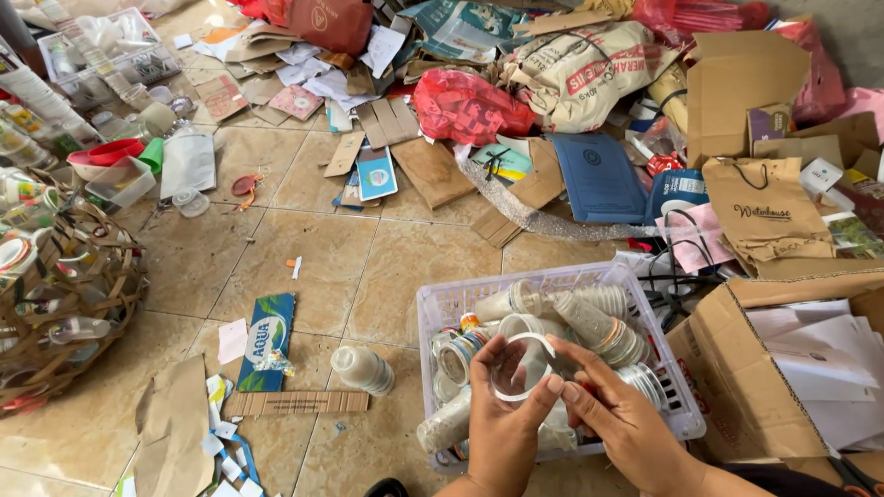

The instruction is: Cutting and sorting plastic cups in a cluttered recycling area.

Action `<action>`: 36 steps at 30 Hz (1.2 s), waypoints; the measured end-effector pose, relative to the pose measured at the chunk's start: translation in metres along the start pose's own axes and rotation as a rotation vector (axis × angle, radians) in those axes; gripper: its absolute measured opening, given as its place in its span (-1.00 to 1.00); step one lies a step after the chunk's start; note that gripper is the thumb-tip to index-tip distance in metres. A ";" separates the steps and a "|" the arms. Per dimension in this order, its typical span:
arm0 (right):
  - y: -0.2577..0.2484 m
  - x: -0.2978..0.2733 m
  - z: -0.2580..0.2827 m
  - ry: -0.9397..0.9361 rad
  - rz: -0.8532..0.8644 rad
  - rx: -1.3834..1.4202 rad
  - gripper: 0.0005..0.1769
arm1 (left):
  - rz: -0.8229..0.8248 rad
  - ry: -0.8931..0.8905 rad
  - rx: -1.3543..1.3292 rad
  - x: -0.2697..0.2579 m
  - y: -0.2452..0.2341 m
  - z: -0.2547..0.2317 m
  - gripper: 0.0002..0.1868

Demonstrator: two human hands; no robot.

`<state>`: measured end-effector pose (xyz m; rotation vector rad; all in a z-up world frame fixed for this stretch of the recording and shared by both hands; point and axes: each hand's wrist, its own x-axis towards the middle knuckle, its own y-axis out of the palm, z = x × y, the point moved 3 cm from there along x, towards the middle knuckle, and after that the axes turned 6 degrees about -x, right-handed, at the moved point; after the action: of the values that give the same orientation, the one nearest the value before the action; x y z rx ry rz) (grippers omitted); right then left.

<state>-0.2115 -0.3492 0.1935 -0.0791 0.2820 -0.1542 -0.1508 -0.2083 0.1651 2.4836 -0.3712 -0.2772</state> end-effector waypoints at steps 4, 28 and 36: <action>0.005 -0.001 0.007 0.008 0.004 0.090 -0.28 | -0.017 -0.013 0.011 -0.002 0.003 -0.007 -0.15; -0.012 -0.002 0.007 -0.009 -0.010 -0.064 -0.33 | 0.106 -0.076 0.085 0.004 0.005 -0.013 -0.15; -0.017 -0.001 0.013 -0.031 0.068 -0.018 -0.33 | 0.225 -0.027 0.071 0.007 0.001 -0.015 -0.12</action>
<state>-0.2108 -0.3650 0.2077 -0.0892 0.2544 -0.0830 -0.1400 -0.2035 0.1773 2.4805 -0.6769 -0.2082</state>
